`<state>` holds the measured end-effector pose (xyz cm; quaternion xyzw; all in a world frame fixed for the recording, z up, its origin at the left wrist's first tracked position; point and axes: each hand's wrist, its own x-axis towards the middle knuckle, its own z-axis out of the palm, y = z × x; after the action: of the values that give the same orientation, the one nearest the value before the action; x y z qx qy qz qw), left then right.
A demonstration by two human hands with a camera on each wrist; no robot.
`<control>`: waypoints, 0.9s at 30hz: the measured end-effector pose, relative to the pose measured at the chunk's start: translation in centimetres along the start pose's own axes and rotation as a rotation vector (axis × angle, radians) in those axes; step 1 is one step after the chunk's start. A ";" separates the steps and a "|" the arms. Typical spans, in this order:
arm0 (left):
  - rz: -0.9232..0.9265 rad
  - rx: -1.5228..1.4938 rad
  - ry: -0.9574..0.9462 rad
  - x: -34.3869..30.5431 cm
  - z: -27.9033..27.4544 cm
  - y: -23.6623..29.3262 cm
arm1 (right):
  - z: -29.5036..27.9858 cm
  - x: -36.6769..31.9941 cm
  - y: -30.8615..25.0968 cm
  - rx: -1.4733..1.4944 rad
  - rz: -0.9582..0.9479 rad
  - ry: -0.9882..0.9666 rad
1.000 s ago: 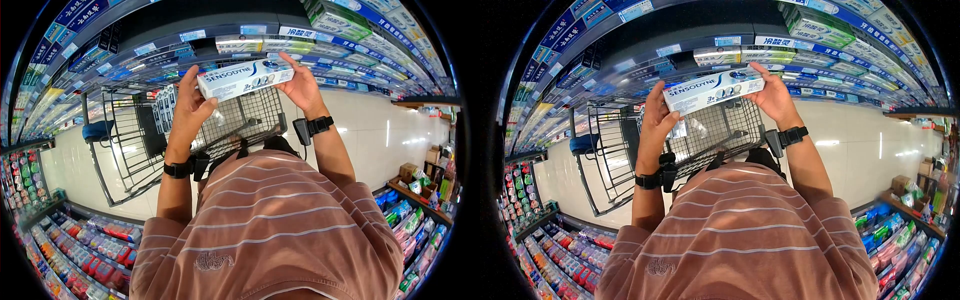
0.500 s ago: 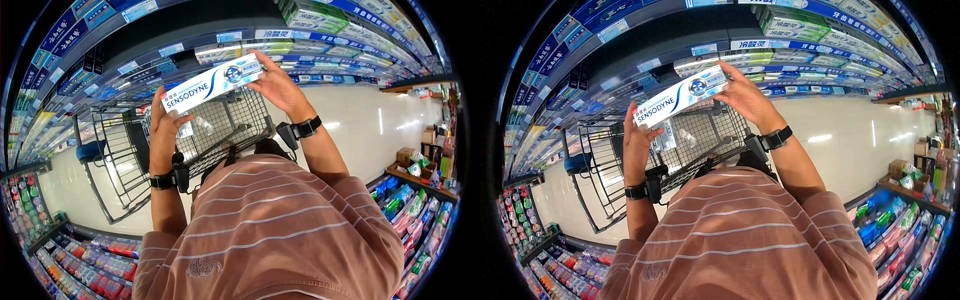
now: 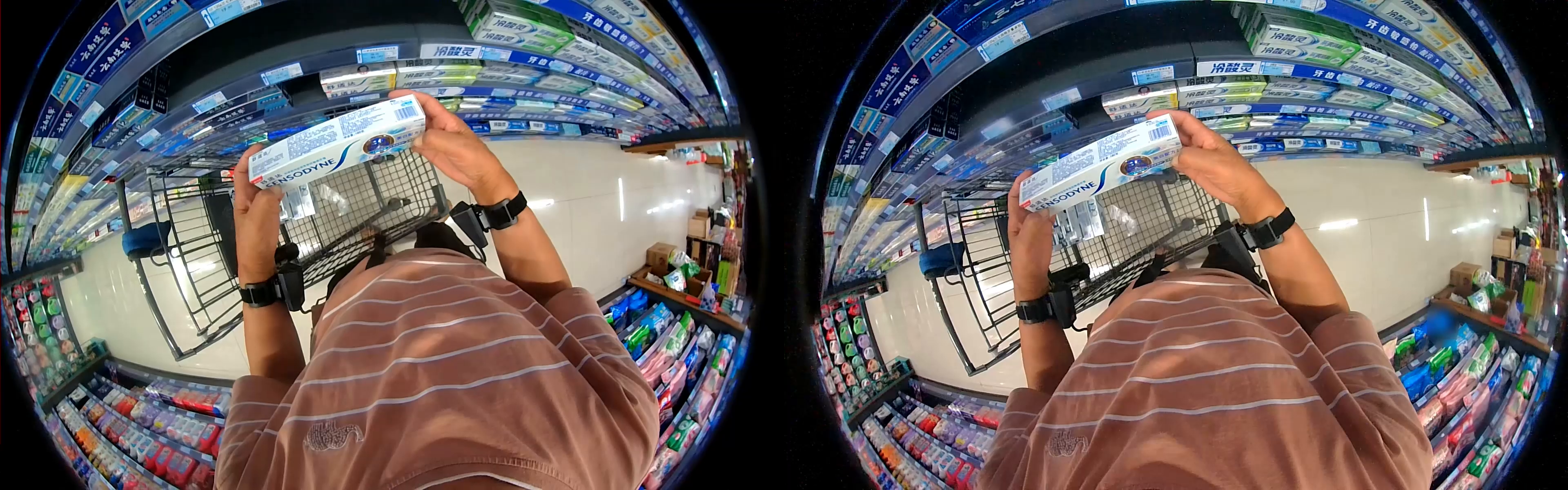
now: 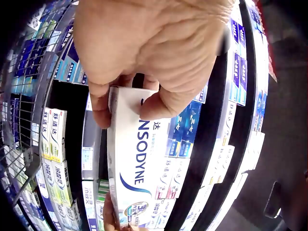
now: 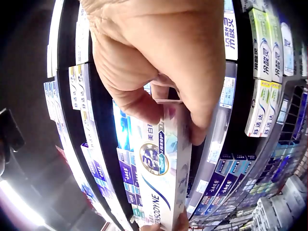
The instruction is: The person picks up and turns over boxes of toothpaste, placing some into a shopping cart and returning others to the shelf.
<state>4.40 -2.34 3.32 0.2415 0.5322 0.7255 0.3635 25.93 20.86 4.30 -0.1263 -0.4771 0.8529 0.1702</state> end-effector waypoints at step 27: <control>0.027 -0.007 0.016 0.8 -0.5 -0.7 | 0.1 -0.1 -0.3 -0.090 -0.061 0.022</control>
<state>3.74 -1.89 2.46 0.2415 0.5294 0.7341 0.3501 26.09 20.91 4.60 -0.1284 -0.5167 0.8236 0.1956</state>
